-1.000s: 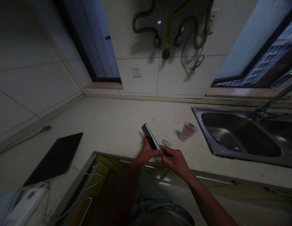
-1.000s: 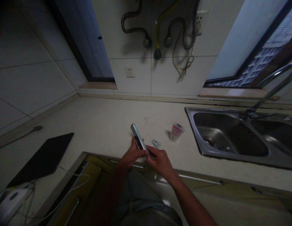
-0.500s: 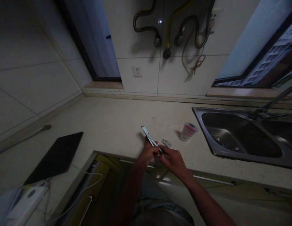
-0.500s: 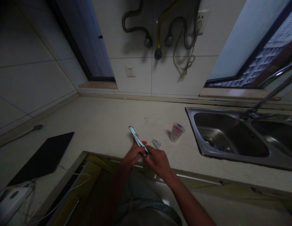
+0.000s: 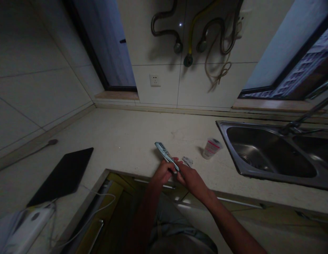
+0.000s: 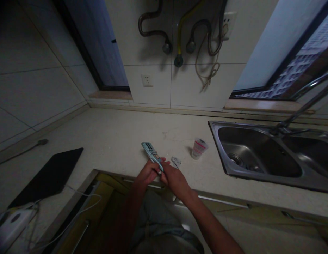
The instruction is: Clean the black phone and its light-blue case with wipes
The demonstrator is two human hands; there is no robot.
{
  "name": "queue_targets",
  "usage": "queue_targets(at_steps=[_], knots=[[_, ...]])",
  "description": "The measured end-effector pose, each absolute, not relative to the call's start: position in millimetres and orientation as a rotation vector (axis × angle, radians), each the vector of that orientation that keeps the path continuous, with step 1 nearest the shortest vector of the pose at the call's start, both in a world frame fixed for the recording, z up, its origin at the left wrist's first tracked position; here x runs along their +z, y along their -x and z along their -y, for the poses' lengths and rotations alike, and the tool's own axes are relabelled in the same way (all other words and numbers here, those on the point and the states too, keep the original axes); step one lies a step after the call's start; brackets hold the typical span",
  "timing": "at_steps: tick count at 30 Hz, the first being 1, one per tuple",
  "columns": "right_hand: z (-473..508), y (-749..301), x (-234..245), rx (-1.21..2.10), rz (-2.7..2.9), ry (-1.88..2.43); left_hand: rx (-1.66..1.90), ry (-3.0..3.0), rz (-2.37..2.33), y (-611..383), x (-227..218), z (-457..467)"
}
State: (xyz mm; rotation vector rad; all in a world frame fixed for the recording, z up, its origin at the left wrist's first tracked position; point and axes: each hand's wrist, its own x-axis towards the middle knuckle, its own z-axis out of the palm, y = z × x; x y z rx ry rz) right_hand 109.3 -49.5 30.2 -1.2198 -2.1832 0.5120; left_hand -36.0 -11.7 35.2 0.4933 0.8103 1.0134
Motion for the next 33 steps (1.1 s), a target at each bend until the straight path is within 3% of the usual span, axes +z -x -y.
queue_targets(at_steps=[13, 24, 33], knots=[[36.5, -115.1, 17.9, 0.412, 2.135, 1.011, 0.985, -0.436, -0.738, 41.7, 55.2, 16.6], [41.7, -114.0, 26.6, 0.395, 2.256, 1.042, 0.939, -0.544, -0.748, 53.2, 40.3, 18.1], [43.8, -121.1, 29.5, 0.177, 2.287, 1.155, 0.874, -0.54, -0.727, 50.7, 26.3, 18.3]])
